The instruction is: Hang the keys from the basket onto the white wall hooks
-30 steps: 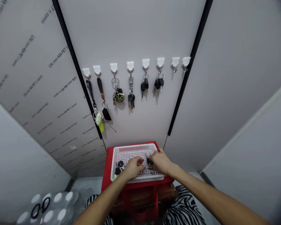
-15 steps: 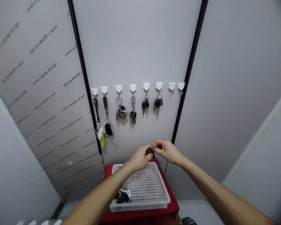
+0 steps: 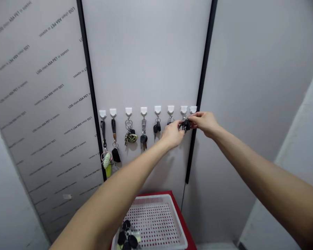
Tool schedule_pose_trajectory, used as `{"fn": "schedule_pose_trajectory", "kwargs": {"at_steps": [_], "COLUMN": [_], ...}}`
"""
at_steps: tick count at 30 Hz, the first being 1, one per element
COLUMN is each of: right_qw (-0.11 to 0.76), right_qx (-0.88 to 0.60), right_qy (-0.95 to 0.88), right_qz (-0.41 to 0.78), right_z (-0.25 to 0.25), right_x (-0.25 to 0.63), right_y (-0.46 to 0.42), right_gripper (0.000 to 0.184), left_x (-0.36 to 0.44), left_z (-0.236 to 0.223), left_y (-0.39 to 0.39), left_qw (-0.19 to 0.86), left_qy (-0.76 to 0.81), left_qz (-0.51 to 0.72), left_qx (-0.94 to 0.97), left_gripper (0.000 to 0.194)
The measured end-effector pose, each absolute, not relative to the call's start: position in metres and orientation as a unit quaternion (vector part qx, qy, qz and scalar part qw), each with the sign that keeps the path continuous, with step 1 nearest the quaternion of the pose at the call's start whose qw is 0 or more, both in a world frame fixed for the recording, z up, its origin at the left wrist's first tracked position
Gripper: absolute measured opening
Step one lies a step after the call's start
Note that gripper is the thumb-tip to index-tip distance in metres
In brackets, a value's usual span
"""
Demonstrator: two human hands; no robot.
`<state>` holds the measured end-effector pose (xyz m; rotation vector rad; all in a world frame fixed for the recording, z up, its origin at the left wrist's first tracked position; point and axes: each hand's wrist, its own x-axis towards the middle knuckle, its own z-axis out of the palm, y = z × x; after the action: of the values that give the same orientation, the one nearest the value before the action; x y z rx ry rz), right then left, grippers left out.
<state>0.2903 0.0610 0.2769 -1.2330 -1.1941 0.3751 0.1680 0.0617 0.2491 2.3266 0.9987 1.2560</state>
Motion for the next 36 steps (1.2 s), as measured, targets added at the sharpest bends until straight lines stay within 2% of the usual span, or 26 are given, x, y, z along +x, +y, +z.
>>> {"fn": "schedule_pose_trajectory", "kwargs": {"at_steps": [6, 12, 13, 15, 18, 22, 24, 27, 29, 33, 36], "right_qw": [0.618, 0.567, 0.556, 0.537, 0.557, 0.594, 0.537, 0.332, 0.236, 0.113, 0.102], "right_qx": [-0.589, -0.630, -0.638, -0.649, -0.644, -0.599, -0.588, -0.540, -0.502, -0.526, -0.543], "right_qy": [-0.504, -0.527, -0.531, -0.537, -0.524, -0.524, -0.603, -0.760, -0.809, -0.821, -0.815], "right_qz": [0.131, 0.065, 0.053, 0.038, -0.011, -0.116, -0.051, 0.143, 0.192, 0.194, 0.177], "right_z": [0.290, 0.285, 0.284, 0.281, 0.265, 0.195, 0.139, 0.055, 0.018, -0.009, -0.014], "right_x": [0.295, 0.296, 0.297, 0.298, 0.297, 0.276, 0.249, 0.197, 0.165, 0.128, 0.121], "right_y": [0.070, 0.080, 0.080, 0.080, 0.073, 0.050, 0.033, 0.010, 0.002, 0.002, 0.007], "right_gripper": [0.012, 0.003, 0.001, 0.008, 0.021, 0.026, 0.022, 0.020, 0.018, 0.018, 0.017], "left_x": [0.177, 0.160, 0.153, 0.134, 0.092, 0.027, 0.002, -0.016, -0.019, -0.018, -0.018], "left_z": [0.261, 0.241, 0.233, 0.213, 0.170, 0.100, 0.069, 0.038, 0.028, 0.020, 0.015], "left_y": [0.062, 0.061, 0.060, 0.059, 0.056, 0.043, 0.032, 0.015, 0.007, 0.000, 0.001], "left_qw": [0.134, 0.146, 0.154, 0.177, 0.230, 0.277, 0.274, 0.219, 0.162, 0.086, 0.062], "left_qy": [0.375, 0.375, 0.374, 0.375, 0.393, 0.452, 0.486, 0.510, 0.506, 0.496, 0.490], "left_qz": [0.404, 0.385, 0.380, 0.372, 0.358, 0.314, 0.268, 0.190, 0.143, 0.077, 0.068], "left_qx": [0.823, 0.831, 0.832, 0.830, 0.815, 0.787, 0.785, 0.810, 0.835, 0.861, 0.867], "left_gripper": [0.036, 0.041, 0.040, 0.038, 0.035, 0.030, 0.028, 0.027, 0.029, 0.027, 0.023]}}
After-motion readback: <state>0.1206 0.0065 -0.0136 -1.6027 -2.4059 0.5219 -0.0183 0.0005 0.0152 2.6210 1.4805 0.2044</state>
